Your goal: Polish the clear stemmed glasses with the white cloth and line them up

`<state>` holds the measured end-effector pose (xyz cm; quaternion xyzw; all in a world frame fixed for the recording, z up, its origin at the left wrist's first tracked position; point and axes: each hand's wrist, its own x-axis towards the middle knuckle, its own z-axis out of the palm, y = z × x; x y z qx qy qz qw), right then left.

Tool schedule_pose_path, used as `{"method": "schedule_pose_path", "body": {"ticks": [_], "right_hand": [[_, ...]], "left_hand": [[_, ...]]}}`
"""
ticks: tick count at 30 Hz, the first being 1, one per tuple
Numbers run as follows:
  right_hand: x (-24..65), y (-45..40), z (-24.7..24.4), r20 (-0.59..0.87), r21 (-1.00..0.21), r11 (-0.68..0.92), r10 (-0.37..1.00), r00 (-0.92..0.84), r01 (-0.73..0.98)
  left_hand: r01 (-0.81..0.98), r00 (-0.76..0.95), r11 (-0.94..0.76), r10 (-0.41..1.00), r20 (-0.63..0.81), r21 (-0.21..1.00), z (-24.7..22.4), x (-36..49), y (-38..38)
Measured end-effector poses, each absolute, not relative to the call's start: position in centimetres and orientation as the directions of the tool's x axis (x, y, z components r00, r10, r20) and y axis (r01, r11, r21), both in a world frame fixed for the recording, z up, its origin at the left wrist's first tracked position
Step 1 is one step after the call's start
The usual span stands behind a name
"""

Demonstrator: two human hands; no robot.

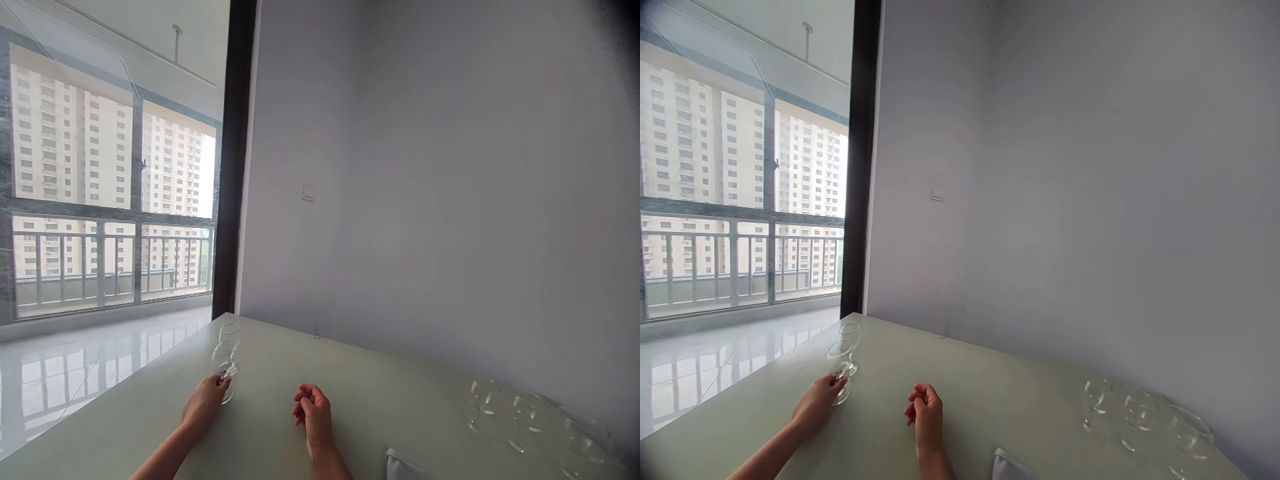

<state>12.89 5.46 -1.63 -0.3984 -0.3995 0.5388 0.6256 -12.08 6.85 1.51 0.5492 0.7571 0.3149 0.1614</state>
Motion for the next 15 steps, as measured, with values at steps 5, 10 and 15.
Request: {"method": "schedule_pose_path", "body": {"ticks": [5,10,15], "right_hand": [[12.9,5.3,-1.4,0.065,-0.933,0.095,0.993,0.097,-0.347],[12.9,5.1,-1.4,0.070,-0.934,0.099,0.993,0.094,-0.345],[12.9,5.3,-1.5,0.080,-0.933,0.107,0.993,0.091,-0.345]], "left_hand": [[0.695,-0.398,0.243,0.914,0.081,0.677,1.6,-14.3,7.0],[0.671,-0.424,0.271,0.904,0.057,0.690,1.8,-14.5,7.0],[0.657,-0.445,0.285,0.894,0.054,0.698,2.0,-14.6,6.9]]}}
